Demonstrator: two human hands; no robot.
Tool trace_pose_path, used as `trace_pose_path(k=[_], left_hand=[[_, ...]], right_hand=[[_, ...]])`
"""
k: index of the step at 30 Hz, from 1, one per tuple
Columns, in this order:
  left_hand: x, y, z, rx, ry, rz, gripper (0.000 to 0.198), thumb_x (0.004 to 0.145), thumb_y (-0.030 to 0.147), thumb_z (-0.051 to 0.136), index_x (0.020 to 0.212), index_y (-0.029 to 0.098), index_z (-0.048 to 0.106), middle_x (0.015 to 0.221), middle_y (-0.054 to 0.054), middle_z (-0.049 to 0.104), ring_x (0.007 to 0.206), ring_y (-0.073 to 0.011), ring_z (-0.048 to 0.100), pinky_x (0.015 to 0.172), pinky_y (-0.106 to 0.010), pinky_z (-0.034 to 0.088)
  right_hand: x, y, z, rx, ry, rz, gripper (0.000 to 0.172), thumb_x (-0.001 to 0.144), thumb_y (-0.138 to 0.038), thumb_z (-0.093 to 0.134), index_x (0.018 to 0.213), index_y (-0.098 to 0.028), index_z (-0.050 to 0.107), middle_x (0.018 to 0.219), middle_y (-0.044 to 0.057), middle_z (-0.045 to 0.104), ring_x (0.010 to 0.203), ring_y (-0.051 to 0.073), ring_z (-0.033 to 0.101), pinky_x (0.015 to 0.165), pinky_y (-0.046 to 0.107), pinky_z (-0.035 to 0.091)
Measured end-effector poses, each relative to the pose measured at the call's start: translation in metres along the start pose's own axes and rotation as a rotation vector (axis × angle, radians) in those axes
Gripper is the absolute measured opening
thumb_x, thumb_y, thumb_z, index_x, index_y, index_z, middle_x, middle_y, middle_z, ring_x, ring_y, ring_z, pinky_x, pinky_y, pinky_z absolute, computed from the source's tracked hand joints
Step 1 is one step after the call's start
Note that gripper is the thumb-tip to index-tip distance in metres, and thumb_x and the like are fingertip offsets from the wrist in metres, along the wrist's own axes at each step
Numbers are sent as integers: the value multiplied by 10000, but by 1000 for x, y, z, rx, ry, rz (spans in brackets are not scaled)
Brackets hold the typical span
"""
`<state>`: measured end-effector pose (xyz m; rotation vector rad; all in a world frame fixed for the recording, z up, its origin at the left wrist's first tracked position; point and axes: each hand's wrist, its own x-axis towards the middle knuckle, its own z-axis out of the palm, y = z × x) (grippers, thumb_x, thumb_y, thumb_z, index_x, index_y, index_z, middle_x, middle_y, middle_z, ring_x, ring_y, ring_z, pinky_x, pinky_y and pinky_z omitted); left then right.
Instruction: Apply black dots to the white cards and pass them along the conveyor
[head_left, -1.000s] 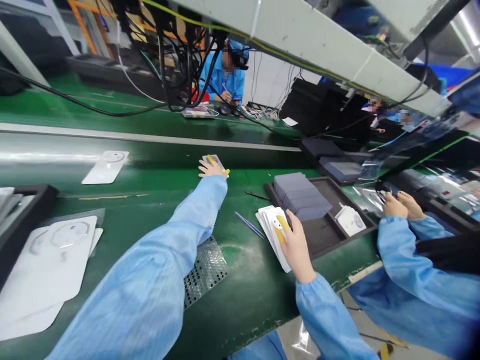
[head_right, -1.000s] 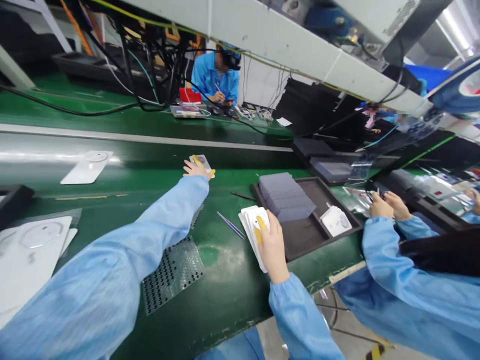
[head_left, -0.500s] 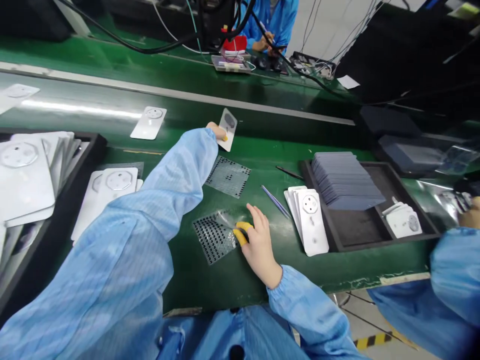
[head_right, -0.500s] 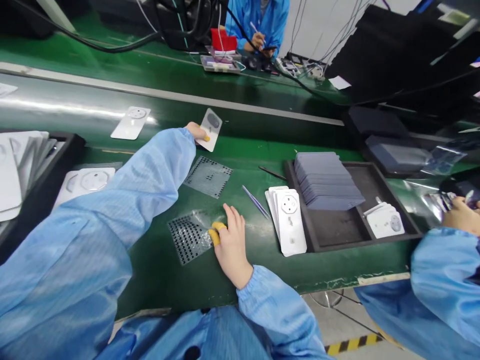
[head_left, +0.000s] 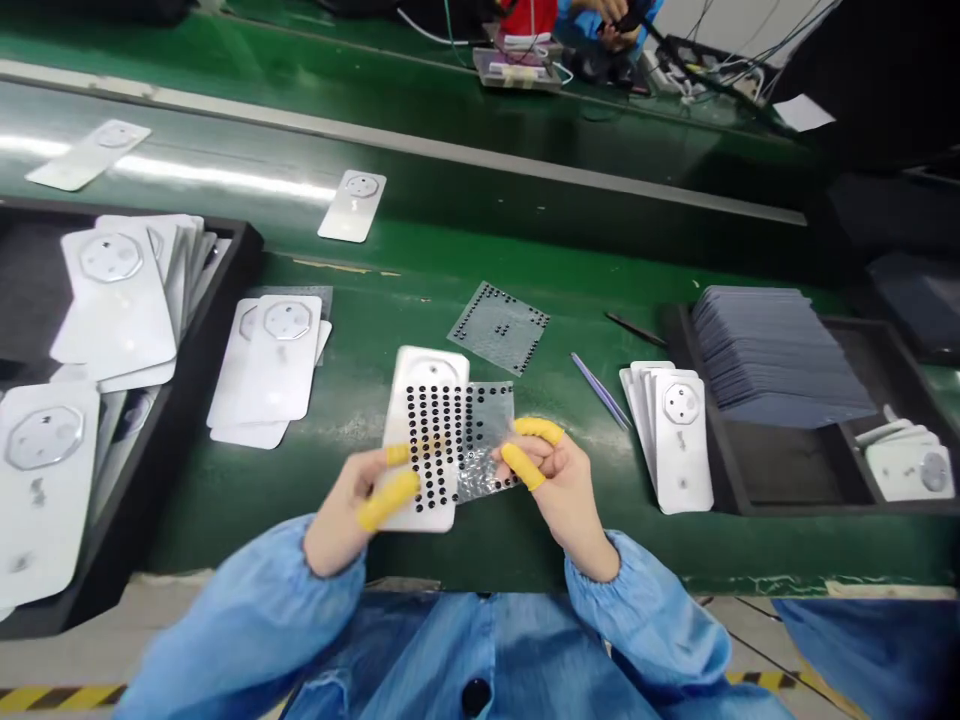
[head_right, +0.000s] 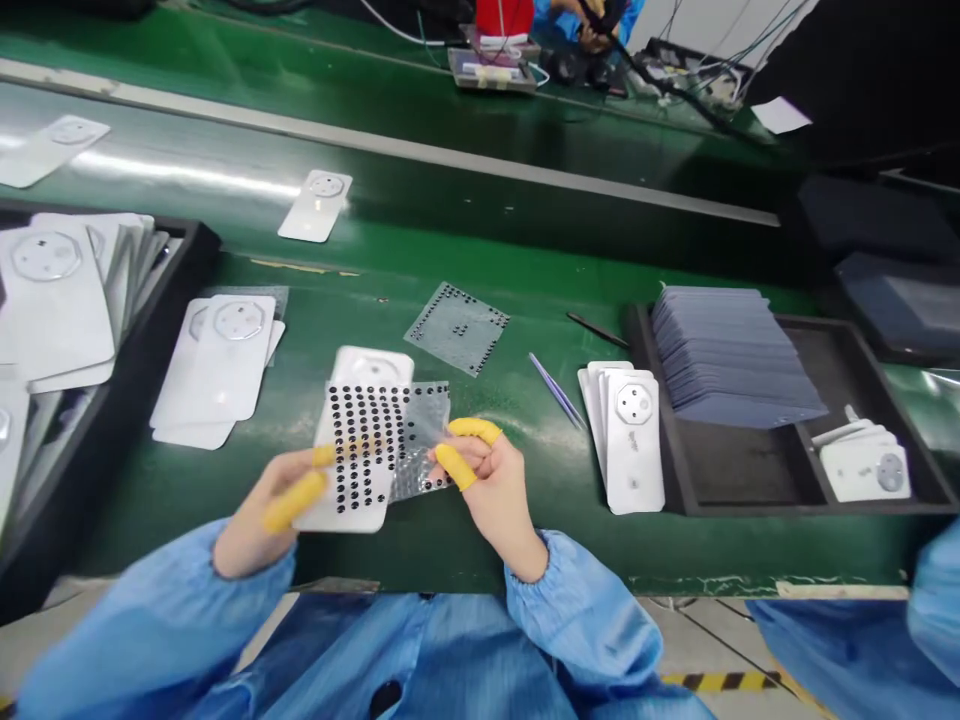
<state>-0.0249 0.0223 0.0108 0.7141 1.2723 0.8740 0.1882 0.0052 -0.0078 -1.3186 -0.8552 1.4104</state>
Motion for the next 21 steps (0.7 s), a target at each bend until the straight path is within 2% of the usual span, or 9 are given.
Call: trace_pose_path(k=[2, 4, 5, 6, 8, 10, 12, 16, 21], left_hand=[[-11, -14, 10, -12, -38, -114, 409, 544, 436, 874, 772, 117, 760, 711, -84, 772, 514, -182, 681, 464, -248, 554], [-14, -19, 17, -45, -37, -180, 364, 544, 408, 877, 759, 134, 769, 737, -78, 778, 562, -180, 700, 499, -232, 562], [-14, -20, 18, -53, -28, -181, 360, 545, 404, 874, 770, 142, 772, 753, -71, 780, 596, -184, 709, 530, -236, 573], [-13, -21, 19, -44, -22, -161, 352, 553, 394, 867, 785, 146, 773, 767, -65, 781, 622, -189, 713, 552, -242, 580], [-12, -24, 17, 25, -34, -98, 302, 589, 345, 838, 809, 148, 772, 787, -57, 781, 663, -200, 716, 586, -256, 585], [-12, -28, 14, 136, -66, -7, 231, 645, 283, 782, 827, 142, 765, 793, -55, 776, 704, -213, 715, 620, -273, 583], [-12, -32, 12, 276, -100, 122, 154, 696, 231, 707, 807, 135, 755, 774, -57, 762, 711, -218, 704, 627, -283, 572], [-13, -34, 9, 496, -132, 352, 134, 756, 175, 597, 713, 131, 715, 674, -49, 707, 650, -198, 667, 608, -280, 543], [-11, -36, 6, 600, -152, 389, 165, 768, 166, 551, 725, 137, 707, 684, -50, 708, 628, -184, 656, 581, -257, 520]], right_hand=[[-2, 6, 4, -200, 58, -158, 333, 801, -345, 709, 1069, -210, 564, 898, 43, 725, 713, 161, 704, 709, 347, 601], [-5, 8, 5, -503, 141, -443, 353, 820, -244, 690, 1151, -223, 568, 1065, 81, 687, 956, 198, 675, 876, 414, 560], [-6, 7, 6, -651, 140, -596, 350, 827, -191, 676, 1161, -226, 577, 1116, 90, 664, 1042, 209, 637, 943, 443, 522], [-7, 6, 6, -779, 88, -724, 326, 836, -146, 654, 1147, -221, 592, 1134, 94, 652, 1085, 214, 607, 985, 466, 490], [-8, 1, 9, -937, -129, -892, 239, 861, -82, 586, 1074, -186, 617, 1082, 99, 662, 1056, 209, 601, 995, 480, 480], [-6, -2, 12, -1004, -316, -964, 190, 886, -47, 505, 999, -145, 623, 1020, 111, 672, 983, 192, 617, 968, 458, 510], [-3, -2, 15, -1038, -392, -1009, 211, 901, -30, 439, 952, -122, 622, 980, 122, 679, 931, 181, 630, 934, 428, 543], [-1, 3, 14, -1032, -375, -1107, 226, 922, -59, 405, 980, -113, 617, 1008, 130, 684, 946, 192, 651, 897, 379, 582], [-2, 8, 13, -978, -384, -1102, 223, 925, -71, 401, 1062, -75, 577, 1004, 150, 682, 954, 212, 652, 883, 381, 594]])
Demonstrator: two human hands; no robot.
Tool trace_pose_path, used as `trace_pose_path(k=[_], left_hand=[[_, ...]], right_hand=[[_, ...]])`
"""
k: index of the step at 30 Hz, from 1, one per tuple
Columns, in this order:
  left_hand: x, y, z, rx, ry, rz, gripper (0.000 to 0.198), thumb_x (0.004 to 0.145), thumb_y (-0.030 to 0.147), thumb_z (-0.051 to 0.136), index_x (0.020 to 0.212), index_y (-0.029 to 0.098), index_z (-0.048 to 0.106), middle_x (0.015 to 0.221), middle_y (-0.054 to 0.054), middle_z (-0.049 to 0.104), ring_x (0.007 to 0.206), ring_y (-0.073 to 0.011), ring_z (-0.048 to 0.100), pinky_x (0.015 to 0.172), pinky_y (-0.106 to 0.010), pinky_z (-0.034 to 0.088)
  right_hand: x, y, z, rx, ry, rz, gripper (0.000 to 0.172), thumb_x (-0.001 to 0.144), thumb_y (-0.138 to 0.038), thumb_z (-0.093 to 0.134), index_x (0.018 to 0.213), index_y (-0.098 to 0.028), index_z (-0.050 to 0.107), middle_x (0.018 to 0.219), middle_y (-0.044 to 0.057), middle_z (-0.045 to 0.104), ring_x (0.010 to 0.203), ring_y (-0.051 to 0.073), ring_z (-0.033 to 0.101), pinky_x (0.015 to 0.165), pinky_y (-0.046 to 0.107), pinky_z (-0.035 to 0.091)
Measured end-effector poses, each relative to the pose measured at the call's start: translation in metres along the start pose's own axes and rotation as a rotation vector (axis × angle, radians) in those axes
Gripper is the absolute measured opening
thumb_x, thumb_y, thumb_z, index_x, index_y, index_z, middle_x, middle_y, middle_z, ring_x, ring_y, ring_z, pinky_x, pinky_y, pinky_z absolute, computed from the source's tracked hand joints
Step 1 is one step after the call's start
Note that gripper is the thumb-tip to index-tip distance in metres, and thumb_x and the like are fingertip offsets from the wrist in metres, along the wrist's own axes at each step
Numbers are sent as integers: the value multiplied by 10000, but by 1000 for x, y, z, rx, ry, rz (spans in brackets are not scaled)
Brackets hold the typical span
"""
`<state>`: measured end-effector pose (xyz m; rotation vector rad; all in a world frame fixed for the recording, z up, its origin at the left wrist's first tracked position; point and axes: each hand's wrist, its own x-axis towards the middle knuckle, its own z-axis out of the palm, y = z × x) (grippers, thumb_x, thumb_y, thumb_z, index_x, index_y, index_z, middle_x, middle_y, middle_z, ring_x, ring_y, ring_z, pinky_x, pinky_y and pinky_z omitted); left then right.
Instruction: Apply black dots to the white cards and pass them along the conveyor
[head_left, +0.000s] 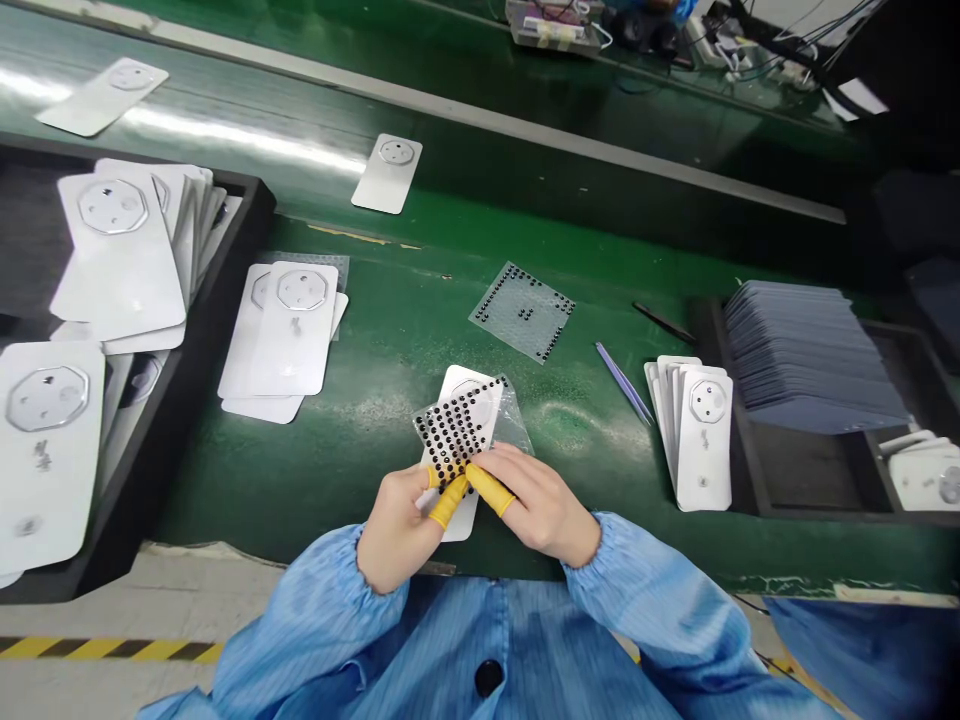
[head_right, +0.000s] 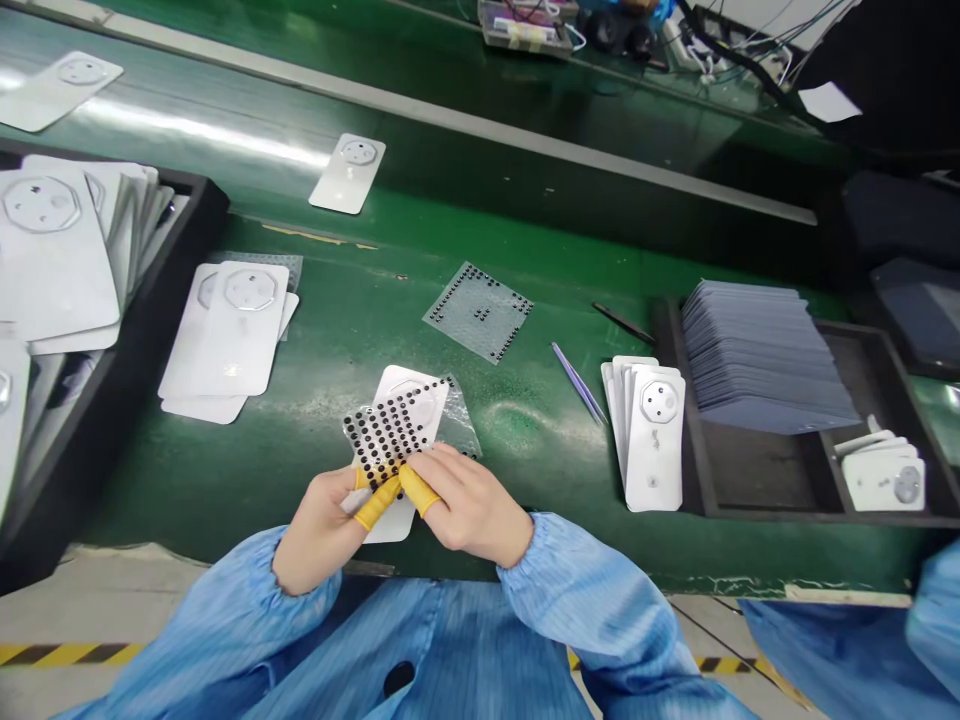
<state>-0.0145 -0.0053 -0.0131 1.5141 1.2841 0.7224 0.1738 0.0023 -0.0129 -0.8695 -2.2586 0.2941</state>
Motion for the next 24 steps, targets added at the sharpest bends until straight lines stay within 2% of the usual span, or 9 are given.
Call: trace_pose_path(k=[3, 6, 10, 12, 15, 17, 19, 21, 24], left_hand=[[3, -4, 1, 47, -9, -15, 146, 731, 179, 576, 682, 145, 710, 675, -54, 717, 616, -195, 659, 577, -264, 512], [7, -6, 0, 57, -36, -36, 144, 743, 214, 611, 671, 169, 728, 658, -45, 730, 595, -198, 666, 566, -264, 518], [4, -8, -26, 0, -47, -172, 153, 720, 287, 713, 809, 184, 784, 823, -67, 785, 765, -276, 728, 746, -354, 584], [-4, -11, -44, -57, 75, -272, 239, 694, 316, 751, 891, 186, 786, 944, -75, 782, 935, -320, 712, 914, -413, 545], [-17, -9, -59, -84, 407, -272, 481, 752, 318, 726, 1209, 186, 664, 1231, -75, 687, 1208, -315, 585, 1081, -421, 418], [-21, -3, -52, -141, 541, -216, 771, 782, 298, 714, 1467, 224, 369, 1467, -66, 488, 1335, -288, 464, 1112, -397, 380], [-21, 4, -36, -260, 530, -184, 944, 796, 289, 710, 1535, 279, 122, 1574, -57, 306, 1372, -269, 414, 1091, -357, 409], [-20, 10, -16, -364, 432, -209, 884, 822, 293, 687, 1525, 285, 152, 1564, -73, 330, 1347, -267, 451, 1054, -331, 450], [-22, 17, 9, -436, 291, -246, 652, 849, 297, 656, 1428, 232, 365, 1397, -107, 553, 1217, -271, 586, 985, -334, 515]], right_hand=[[-2, 5, 8, 46, -51, -3, 207, 904, -52, 431, 1068, -71, 556, 978, 165, 659, 957, 217, 632, 835, 375, 595], [-5, 11, 18, 196, -67, 133, 213, 906, -87, 465, 1109, -109, 522, 1011, 148, 619, 958, 191, 607, 803, 332, 583], [-10, 15, 21, 210, -130, 198, 213, 895, -65, 456, 1089, -133, 510, 1024, 136, 587, 946, 187, 583, 799, 337, 567], [-12, 16, 16, 131, -169, 158, 222, 884, -33, 436, 1064, -134, 516, 1054, 148, 574, 976, 201, 571, 804, 356, 565], [-13, 17, 8, 81, -138, 171, 269, 877, -18, 439, 1109, -131, 513, 1130, 166, 546, 1063, 217, 557, 851, 376, 557], [-9, 15, 4, 75, -71, 222, 317, 877, -27, 473, 1172, -138, 502, 1144, 160, 542, 1074, 213, 564, 860, 365, 555], [-1, 10, 1, 54, 3, 224, 373, 868, -29, 508, 1221, -149, 490, 1136, 150, 557, 1073, 211, 572, 877, 371, 552], [9, 4, -1, 33, 50, 171, 426, 858, -18, 514, 1260, -152, 475, 1134, 142, 579, 1098, 218, 568, 950, 413, 526], [20, -4, -2, 43, 73, 177, 462, 858, -8, 490, 1292, -163, 461, 1151, 120, 606, 1118, 205, 575, 1054, 441, 466]])
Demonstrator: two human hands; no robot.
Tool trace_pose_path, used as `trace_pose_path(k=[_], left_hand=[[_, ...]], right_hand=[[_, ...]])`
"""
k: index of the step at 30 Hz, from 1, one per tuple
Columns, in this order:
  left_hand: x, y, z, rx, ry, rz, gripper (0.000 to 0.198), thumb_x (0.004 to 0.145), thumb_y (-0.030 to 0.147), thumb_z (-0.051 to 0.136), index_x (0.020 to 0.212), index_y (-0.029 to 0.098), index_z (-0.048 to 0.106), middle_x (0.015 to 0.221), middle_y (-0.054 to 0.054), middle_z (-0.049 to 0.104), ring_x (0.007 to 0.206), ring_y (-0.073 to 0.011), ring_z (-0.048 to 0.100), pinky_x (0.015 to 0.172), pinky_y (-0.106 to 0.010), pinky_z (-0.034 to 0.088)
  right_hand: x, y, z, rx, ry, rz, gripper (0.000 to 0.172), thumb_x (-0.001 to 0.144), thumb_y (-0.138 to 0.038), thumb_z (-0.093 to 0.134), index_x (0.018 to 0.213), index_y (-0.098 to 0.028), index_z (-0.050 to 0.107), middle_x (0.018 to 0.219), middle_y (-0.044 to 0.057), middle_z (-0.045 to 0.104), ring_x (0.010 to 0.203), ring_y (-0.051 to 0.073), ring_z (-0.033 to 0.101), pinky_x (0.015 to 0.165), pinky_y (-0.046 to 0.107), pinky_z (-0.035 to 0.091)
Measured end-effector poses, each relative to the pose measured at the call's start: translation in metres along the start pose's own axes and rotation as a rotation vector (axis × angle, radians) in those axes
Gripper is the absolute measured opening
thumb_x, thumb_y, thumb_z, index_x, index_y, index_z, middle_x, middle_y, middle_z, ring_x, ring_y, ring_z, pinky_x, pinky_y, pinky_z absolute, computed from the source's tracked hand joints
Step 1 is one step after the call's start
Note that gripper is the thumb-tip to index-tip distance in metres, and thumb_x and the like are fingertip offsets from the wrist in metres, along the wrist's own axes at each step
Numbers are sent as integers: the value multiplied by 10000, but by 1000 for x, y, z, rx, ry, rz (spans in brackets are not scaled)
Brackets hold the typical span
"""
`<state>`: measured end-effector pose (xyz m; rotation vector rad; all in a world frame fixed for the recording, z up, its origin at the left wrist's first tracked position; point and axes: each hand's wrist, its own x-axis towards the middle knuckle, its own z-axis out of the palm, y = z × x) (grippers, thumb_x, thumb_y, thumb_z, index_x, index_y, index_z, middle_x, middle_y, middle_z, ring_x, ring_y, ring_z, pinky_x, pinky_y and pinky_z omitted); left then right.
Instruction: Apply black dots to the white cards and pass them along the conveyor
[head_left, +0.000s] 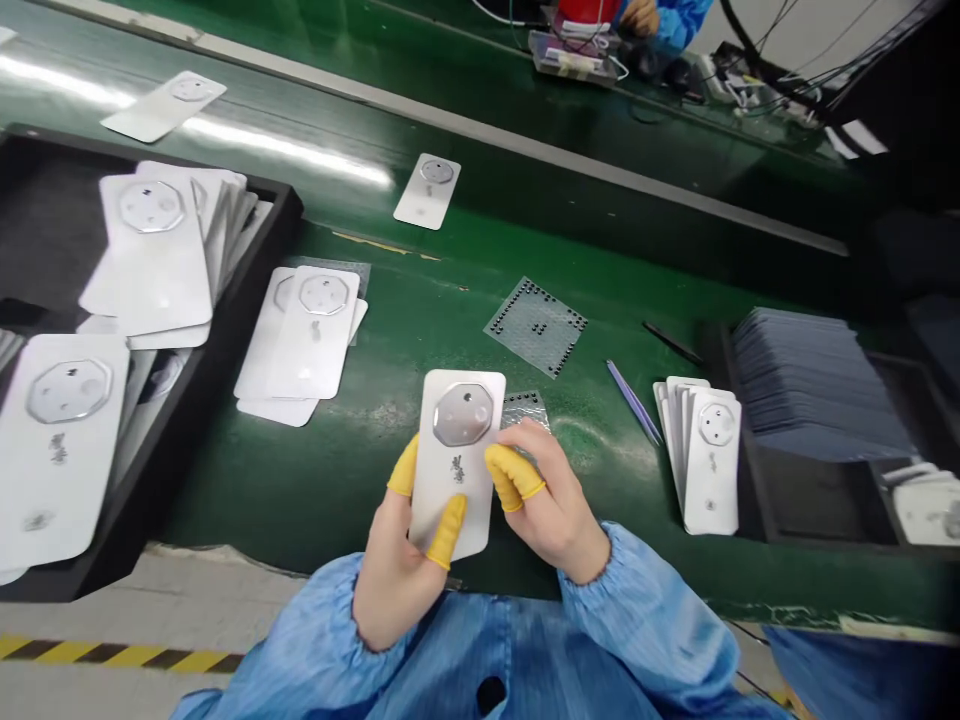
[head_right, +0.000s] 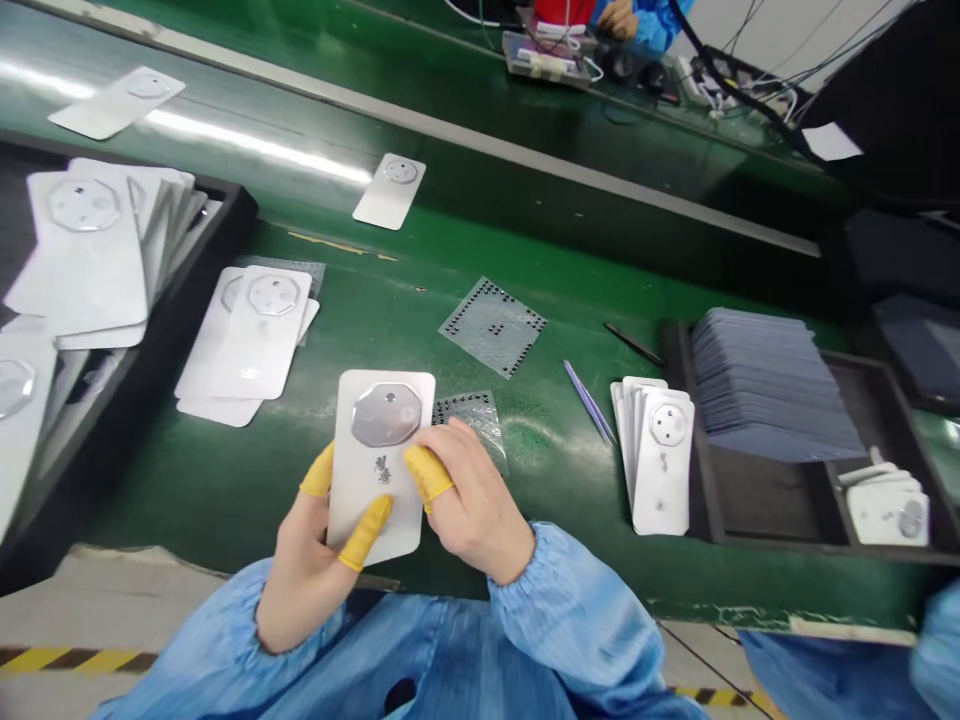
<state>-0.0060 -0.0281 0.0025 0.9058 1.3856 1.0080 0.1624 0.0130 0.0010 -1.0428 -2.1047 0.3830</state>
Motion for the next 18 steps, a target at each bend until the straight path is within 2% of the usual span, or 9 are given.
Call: trace_pose_path(k=[4, 11, 14, 18], left_hand=[[-9, -6, 11, -64, -74, -12, 528, 864, 293, 633, 1344, 223, 425, 1279, -109, 637, 1094, -261, 664, 897, -333, 566], [-10, -3, 13, -137, -139, 16, 558, 820, 212, 679, 1305, 252, 405, 1202, -92, 671, 1010, -241, 696, 855, -324, 573], [-11, -6, 13, -89, -130, 37, 570, 788, 197, 708, 1285, 248, 433, 1169, -89, 685, 986, -253, 701, 824, -323, 579], [-13, -14, 13, 21, -67, 95, 645, 781, 181, 710, 1336, 258, 392, 1203, -92, 669, 1042, -263, 679, 860, -333, 556]], right_hand=[[0, -6, 0, -7, 26, 102, 458, 885, -31, 467, 1301, -223, 471, 1151, 84, 645, 1082, 189, 619, 1055, 445, 473], [-12, -13, -1, -130, 15, -30, 430, 849, -102, 520, 1275, -161, 525, 1345, 182, 548, 1275, 300, 503, 1043, 562, 447], [-14, -15, 0, -147, 7, -4, 448, 860, -139, 503, 1305, -188, 506, 1422, 168, 481, 1301, 309, 482, 1022, 566, 464], [-12, -14, 0, -136, 30, 11, 494, 865, -134, 488, 1352, -218, 467, 1460, 140, 441, 1289, 298, 496, 999, 545, 492]])
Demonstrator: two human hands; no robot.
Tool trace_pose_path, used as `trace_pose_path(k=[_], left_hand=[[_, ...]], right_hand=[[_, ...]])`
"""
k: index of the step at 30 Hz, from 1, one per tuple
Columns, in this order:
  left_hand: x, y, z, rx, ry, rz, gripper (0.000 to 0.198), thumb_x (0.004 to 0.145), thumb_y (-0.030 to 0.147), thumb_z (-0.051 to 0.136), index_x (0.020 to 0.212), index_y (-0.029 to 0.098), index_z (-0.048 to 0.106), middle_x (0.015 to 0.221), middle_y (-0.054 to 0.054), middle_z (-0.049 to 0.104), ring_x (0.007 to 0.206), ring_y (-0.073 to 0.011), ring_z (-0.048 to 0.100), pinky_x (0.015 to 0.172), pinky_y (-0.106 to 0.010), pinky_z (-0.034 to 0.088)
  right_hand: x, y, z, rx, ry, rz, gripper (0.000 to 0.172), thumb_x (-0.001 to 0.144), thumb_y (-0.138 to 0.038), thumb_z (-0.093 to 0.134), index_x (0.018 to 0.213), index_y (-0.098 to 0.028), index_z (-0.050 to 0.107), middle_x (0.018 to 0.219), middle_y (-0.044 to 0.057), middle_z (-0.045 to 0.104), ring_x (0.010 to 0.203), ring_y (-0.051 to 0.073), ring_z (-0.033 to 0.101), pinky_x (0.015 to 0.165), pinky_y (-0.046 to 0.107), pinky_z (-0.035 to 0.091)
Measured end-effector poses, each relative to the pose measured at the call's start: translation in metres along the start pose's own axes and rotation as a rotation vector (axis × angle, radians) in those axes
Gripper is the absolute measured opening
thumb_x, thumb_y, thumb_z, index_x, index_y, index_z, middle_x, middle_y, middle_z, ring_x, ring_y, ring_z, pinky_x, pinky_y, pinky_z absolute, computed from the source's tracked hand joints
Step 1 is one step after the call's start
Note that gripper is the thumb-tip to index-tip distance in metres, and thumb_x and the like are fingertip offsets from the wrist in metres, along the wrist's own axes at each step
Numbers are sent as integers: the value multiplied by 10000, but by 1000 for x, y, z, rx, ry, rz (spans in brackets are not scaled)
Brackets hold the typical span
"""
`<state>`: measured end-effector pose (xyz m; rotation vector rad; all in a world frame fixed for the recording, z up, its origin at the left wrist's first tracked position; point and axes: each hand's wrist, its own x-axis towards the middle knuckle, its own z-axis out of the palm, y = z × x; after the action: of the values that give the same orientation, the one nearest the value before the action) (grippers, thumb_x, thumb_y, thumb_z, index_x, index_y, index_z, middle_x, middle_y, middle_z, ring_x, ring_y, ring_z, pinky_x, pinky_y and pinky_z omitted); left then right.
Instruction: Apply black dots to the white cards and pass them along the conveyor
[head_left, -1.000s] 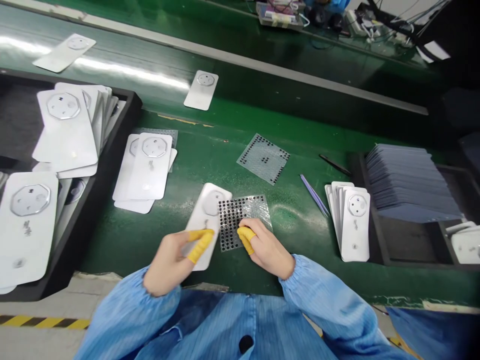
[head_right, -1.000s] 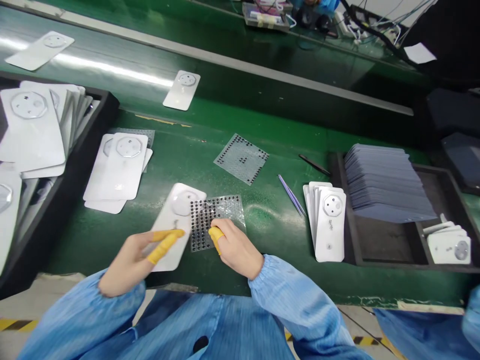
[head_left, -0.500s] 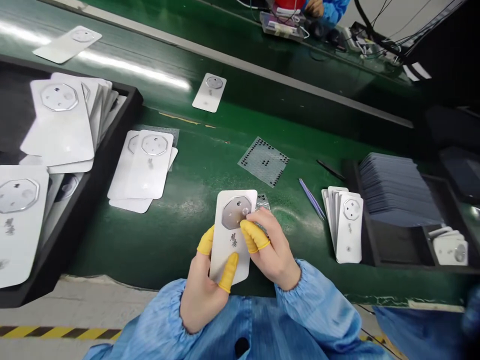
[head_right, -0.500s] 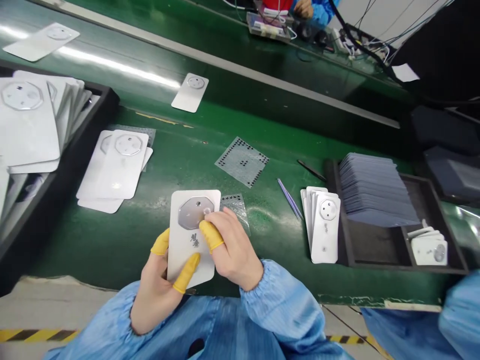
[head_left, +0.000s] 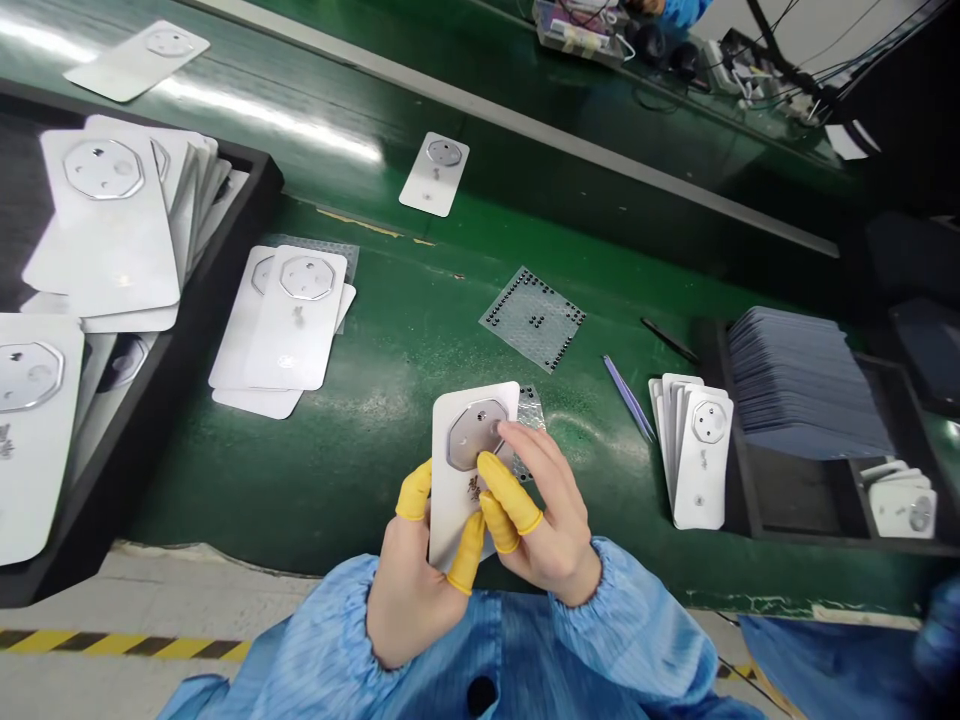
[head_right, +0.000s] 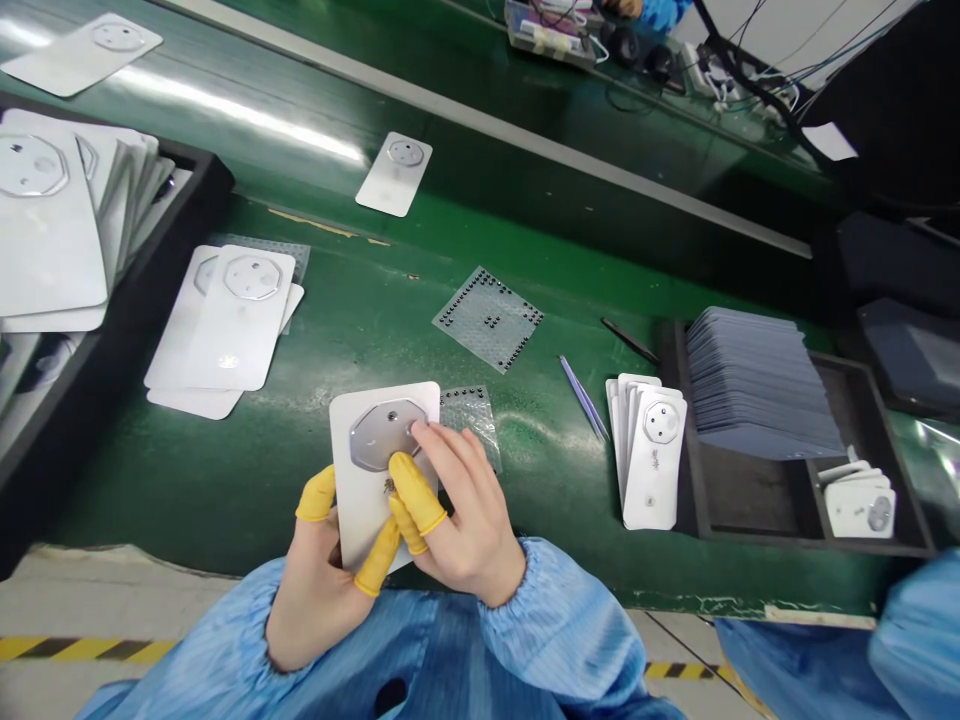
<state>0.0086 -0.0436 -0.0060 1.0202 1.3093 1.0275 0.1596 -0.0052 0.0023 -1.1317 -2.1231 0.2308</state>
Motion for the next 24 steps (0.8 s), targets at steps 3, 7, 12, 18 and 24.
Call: trace_pose_path(k=[3, 7, 12, 18, 24], left_hand=[[-1, -4, -1, 50, -12, -1, 619, 801, 186, 688, 1348, 258, 406, 1232, -97, 656, 1079, -269, 663, 894, -345, 540], [-3, -3, -2, 46, -19, 7, 566, 818, 200, 669, 1334, 269, 445, 1245, -95, 650, 1095, -273, 655, 913, -354, 534], [-1, -5, -2, -39, -58, -73, 644, 782, 242, 710, 1353, 233, 413, 1173, -124, 679, 1032, -302, 680, 834, -375, 572], [12, -7, -3, -91, -132, -103, 700, 775, 227, 717, 1352, 219, 321, 1232, -153, 640, 1032, -283, 682, 834, -357, 573], [26, 19, -10, -415, -14, -252, 663, 720, 241, 746, 1294, 254, 413, 1236, -97, 652, 979, -274, 700, 753, -320, 606]], right_hand=[[3, -1, -1, 13, 11, 6, 531, 857, -115, 515, 1377, -201, 446, 1462, 152, 430, 1284, 301, 493, 997, 539, 496], [4, -10, -3, 21, -44, 37, 581, 854, -110, 527, 1418, -149, 393, 1498, 182, 358, 1340, 339, 412, 1033, 569, 456], [-2, -13, 3, 156, -138, 135, 564, 908, -191, 458, 1452, -126, 322, 1555, 180, 230, 1423, 356, 271, 1100, 610, 365], [-8, 2, 12, 250, -151, 190, 514, 930, -212, 458, 1437, -195, 370, 1571, 134, 229, 1428, 326, 293, 1111, 586, 369], [-7, -1, 12, 360, 83, 266, 592, 884, -106, 540, 1437, -257, 390, 1521, 91, 364, 1363, 281, 427, 1057, 481, 486]])
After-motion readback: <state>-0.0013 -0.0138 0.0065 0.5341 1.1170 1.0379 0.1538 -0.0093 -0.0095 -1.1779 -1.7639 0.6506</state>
